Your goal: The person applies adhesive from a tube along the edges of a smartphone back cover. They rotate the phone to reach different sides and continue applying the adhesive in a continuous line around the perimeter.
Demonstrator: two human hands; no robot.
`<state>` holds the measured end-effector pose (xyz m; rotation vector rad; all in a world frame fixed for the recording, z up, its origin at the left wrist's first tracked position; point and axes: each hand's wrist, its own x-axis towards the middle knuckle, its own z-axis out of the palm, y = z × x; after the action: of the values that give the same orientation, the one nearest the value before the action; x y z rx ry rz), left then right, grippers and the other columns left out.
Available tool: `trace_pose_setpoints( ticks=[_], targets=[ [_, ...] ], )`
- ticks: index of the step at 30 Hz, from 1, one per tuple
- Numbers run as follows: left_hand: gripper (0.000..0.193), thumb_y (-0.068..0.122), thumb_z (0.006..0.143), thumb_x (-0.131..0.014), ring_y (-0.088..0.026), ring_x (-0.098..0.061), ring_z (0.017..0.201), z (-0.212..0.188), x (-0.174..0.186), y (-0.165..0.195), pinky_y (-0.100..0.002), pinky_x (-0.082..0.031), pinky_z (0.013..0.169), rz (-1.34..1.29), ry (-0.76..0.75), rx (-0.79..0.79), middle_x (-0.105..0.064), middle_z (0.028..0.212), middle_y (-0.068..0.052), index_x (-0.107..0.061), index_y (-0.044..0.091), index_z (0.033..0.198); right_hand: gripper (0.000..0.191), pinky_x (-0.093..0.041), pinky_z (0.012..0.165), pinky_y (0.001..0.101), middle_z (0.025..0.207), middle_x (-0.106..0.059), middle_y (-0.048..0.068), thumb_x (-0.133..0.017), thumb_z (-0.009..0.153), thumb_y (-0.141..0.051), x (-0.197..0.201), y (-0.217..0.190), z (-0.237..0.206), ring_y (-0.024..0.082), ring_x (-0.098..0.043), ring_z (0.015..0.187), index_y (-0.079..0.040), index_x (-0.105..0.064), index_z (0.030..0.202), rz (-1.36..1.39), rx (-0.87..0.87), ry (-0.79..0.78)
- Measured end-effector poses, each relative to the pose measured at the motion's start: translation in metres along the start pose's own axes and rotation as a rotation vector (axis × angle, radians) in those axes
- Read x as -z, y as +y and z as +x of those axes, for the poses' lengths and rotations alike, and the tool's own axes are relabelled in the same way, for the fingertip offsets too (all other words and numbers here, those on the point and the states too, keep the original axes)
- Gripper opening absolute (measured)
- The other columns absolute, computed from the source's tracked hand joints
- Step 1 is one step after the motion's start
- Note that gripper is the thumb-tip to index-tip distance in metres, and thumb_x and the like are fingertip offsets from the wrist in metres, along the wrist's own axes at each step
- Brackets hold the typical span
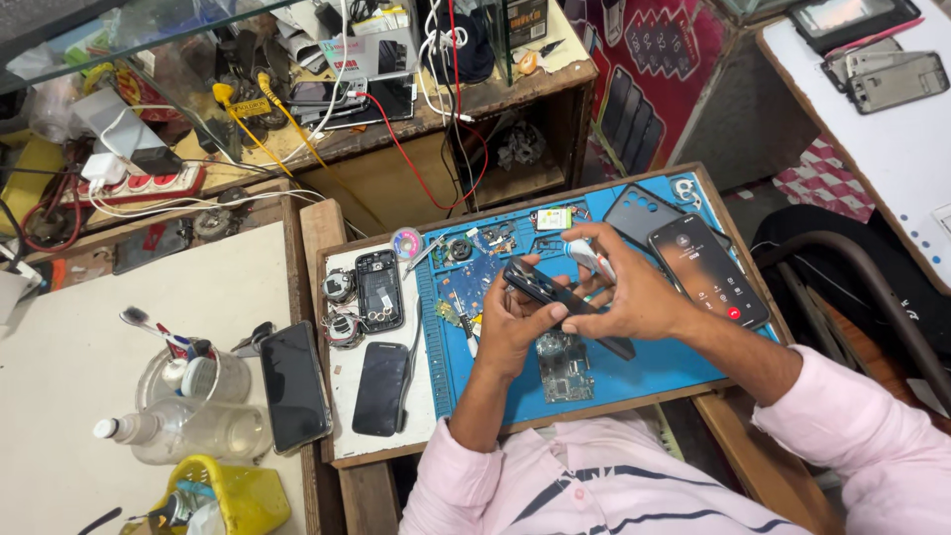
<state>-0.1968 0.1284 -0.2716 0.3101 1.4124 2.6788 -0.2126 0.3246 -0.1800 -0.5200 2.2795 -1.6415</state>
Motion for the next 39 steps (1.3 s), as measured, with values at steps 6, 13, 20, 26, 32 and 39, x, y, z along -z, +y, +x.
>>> trace_pose_setpoints(
  ticks=[6, 13, 20, 26, 32, 39],
  targets=[
    [0.074, 0.017, 0.082, -0.084, -0.032, -0.069, 0.112, 0.006, -0.003, 0.000, -0.046, -0.057, 0.098, -0.200, 0.024, 0.020, -0.069, 0.123, -0.025, -0.046, 0.000, 0.142, 0.092, -0.056, 0.068, 0.0283, 0.108, -0.050, 0.008, -0.086, 0.072, -0.016, 0.017, 0.015, 0.010, 0.019, -0.067, 0.086, -0.015, -0.038, 0.150, 0.320, 0.054, 0.003],
    [0.065, 0.049, 0.099, -0.066, -0.037, -0.057, 0.137, 0.005, 0.007, 0.005, -0.052, -0.050, 0.114, -0.663, 0.052, -0.029, -0.058, 0.144, -0.019, -0.054, 0.003, 0.142, 0.058, -0.063, 0.069, 0.0345, 0.093, -0.062, 0.012, -0.067, 0.110, -0.039, 0.031, 0.016, 0.016, 0.026, -0.074, 0.084, -0.008, -0.035, 0.147, 0.606, 0.554, 0.324],
    [0.079, 0.059, 0.104, -0.060, -0.037, -0.053, 0.143, -0.010, 0.033, 0.008, -0.055, -0.043, 0.123, -0.853, -0.014, -0.103, -0.054, 0.154, -0.024, -0.048, -0.002, 0.152, 0.045, -0.064, 0.072, 0.0425, 0.099, -0.055, 0.013, -0.057, 0.117, -0.027, -0.002, 0.037, -0.013, 0.022, -0.059, 0.074, -0.001, -0.039, 0.149, 0.550, 0.703, 0.570],
    [0.082, 0.060, 0.102, -0.061, -0.037, -0.052, 0.143, -0.002, 0.036, -0.006, -0.054, -0.049, 0.118, -0.895, 0.020, -0.149, -0.049, 0.154, -0.028, -0.045, -0.003, 0.152, 0.055, -0.066, 0.070, 0.0422, 0.093, -0.068, 0.013, -0.058, 0.111, -0.037, -0.041, 0.036, -0.007, 0.021, -0.069, 0.074, 0.003, -0.044, 0.147, 0.710, 0.758, 0.471],
    [0.080, 0.057, 0.103, -0.063, -0.036, -0.050, 0.145, -0.005, 0.036, -0.020, -0.054, -0.052, 0.115, -0.851, 0.042, -0.165, -0.048, 0.154, -0.029, -0.043, -0.002, 0.153, 0.054, -0.066, 0.076, 0.0426, 0.105, -0.068, 0.016, -0.067, 0.104, -0.042, -0.055, 0.041, -0.020, 0.027, -0.072, 0.086, 0.003, -0.056, 0.131, 0.541, 0.718, 0.465],
    [0.083, 0.059, 0.100, -0.065, -0.036, -0.053, 0.142, -0.002, 0.033, -0.023, -0.053, -0.052, 0.116, -0.858, 0.071, -0.172, -0.049, 0.153, -0.029, -0.044, -0.001, 0.153, 0.046, -0.060, 0.087, 0.0333, 0.107, -0.068, 0.018, -0.069, 0.105, -0.038, -0.058, 0.026, -0.011, 0.023, -0.070, 0.095, 0.006, -0.071, 0.118, 0.396, 0.744, 0.554]
  ],
)
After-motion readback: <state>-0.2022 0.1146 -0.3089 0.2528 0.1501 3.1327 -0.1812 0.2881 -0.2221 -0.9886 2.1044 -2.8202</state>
